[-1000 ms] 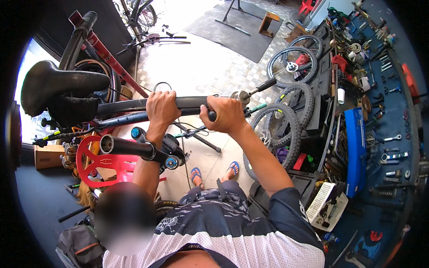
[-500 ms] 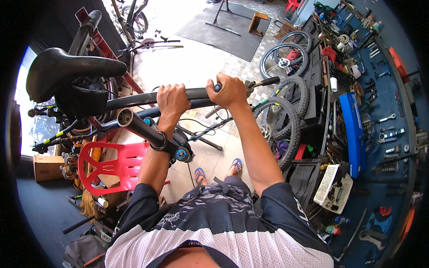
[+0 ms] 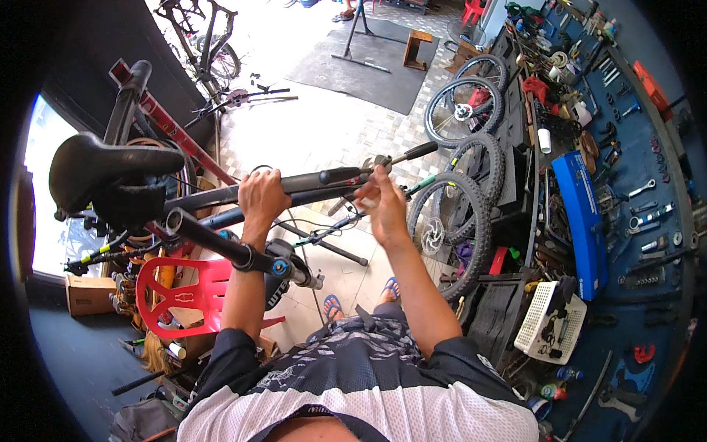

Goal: The person removes the handlebar stem from a bicycle fork using a hammer and a stem removal tool. They then reinsert the stem and tighten it using a torque wrench.

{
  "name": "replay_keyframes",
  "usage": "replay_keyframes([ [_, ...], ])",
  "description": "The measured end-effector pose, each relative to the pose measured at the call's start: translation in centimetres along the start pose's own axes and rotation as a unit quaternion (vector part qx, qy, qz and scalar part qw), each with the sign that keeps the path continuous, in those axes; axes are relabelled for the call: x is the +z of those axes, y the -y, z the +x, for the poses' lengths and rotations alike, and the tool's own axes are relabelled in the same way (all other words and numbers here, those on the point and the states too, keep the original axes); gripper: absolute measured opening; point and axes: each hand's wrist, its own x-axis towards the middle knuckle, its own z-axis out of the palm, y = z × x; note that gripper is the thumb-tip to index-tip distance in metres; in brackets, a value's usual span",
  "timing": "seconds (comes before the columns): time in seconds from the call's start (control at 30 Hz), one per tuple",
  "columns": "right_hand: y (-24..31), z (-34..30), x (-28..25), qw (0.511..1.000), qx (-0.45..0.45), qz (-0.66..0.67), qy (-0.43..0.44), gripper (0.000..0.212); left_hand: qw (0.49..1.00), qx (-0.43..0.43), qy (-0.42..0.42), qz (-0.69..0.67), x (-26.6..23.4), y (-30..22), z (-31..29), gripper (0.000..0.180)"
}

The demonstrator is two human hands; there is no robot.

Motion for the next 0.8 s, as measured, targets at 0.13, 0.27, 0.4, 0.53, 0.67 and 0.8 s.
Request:
replay_keyframes([
  [0.13,-2.1,0.6,2.1,0.944,0.210,0.254,0.030,0.054,0.999,-0.023,0.006,0.024,-0.4,-0.7,0.1,0.021],
  [0.27,-3.1,2.3,6.4,0.895,0.168,0.411,0.045,0.034,1.000,-0.015,-0.012,0.020,-0.8,-0.7,0.3,0.016],
  [0.4,-2.0,3.0,8.1,0.845,0.179,0.503,0.007,0.036,0.999,-0.004,-0.014,0.047,-0.7,-0.7,0.3,0.013],
  [0.53,-1.0,3.9,7.6,0.835,0.280,0.471,0.039,0.043,0.999,0.014,-0.044,0.021,-0.5,-0.7,0.0,0.014],
  [0.67,-1.7,4.3,6.6,0.827,0.335,0.448,0.055,0.044,0.999,0.011,-0.024,0.034,-0.5,-0.5,-0.1,0.021],
  [0.8,-1.3,3.2,2.3,0.839,0.367,0.347,0.203,0.047,0.999,0.020,-0.024,0.039,-0.5,0.0,0.3,0.023],
])
